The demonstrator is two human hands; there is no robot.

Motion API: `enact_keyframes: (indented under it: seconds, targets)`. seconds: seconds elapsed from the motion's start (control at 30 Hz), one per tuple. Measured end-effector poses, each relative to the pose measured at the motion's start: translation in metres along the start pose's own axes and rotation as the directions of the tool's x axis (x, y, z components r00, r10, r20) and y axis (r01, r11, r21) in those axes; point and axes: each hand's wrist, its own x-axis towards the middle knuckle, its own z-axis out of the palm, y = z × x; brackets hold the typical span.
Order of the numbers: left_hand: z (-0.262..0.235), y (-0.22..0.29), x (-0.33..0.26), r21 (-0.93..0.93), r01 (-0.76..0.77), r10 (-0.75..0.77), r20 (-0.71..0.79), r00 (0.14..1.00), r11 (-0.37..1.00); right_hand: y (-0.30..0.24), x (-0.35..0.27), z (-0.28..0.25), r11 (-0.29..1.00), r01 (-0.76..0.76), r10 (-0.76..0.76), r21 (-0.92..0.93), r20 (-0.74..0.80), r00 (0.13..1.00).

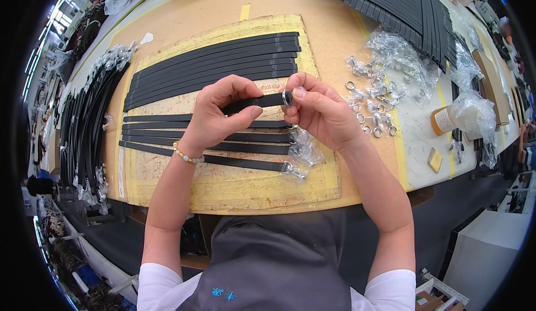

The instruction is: Attach metal rings and hardware to thin leather straps by sliding them through pre-cut loops.

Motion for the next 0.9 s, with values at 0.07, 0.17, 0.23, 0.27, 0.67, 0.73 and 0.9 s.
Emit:
enact_keyframes:
  seconds: [0.07, 0.17, 0.23, 0.27, 0.67, 0.73, 0.9]
  targets:
    - [0.001, 0.001, 0.000, -0.006, 0.003, -0.003, 0.004, 1.000, 1.000, 0.002, 0.000, -0.002, 1.000, -0.015, 0.015, 0.011, 0.006, 1.000]
    - [0.002, 0.002, -0.002, 0.000, 0.031, -0.031, 0.007, 0.999, 1.000, 0.005, 0.000, -0.004, 0.999, -0.031, 0.030, 0.016, 0.036, 0.999]
    - [0.004, 0.001, -0.001, 0.016, 0.002, -0.002, -0.008, 1.000, 1.000, 0.005, 0.000, -0.002, 1.000, -0.008, 0.008, -0.002, 0.041, 0.999]
    - [0.005, 0.001, -0.001, 0.016, 0.003, -0.003, -0.008, 1.000, 1.000, 0.005, 0.000, -0.002, 1.000, -0.008, 0.009, -0.002, 0.041, 0.999]
    - [0.015, 0.012, -0.007, 0.162, -0.178, 0.184, -0.023, 0.983, 0.971, 0.010, -0.001, 0.001, 0.983, 0.067, -0.044, -0.174, 0.132, 0.990]
    - [0.013, 0.017, -0.007, 0.168, -0.188, 0.199, -0.051, 0.979, 0.968, 0.007, -0.003, 0.005, 0.998, 0.056, -0.049, -0.038, 0.174, 0.984]
    - [0.012, 0.017, -0.008, 0.119, -0.195, 0.200, -0.031, 0.979, 0.974, 0.011, -0.004, -0.005, 0.997, 0.027, -0.013, -0.065, 0.210, 0.978]
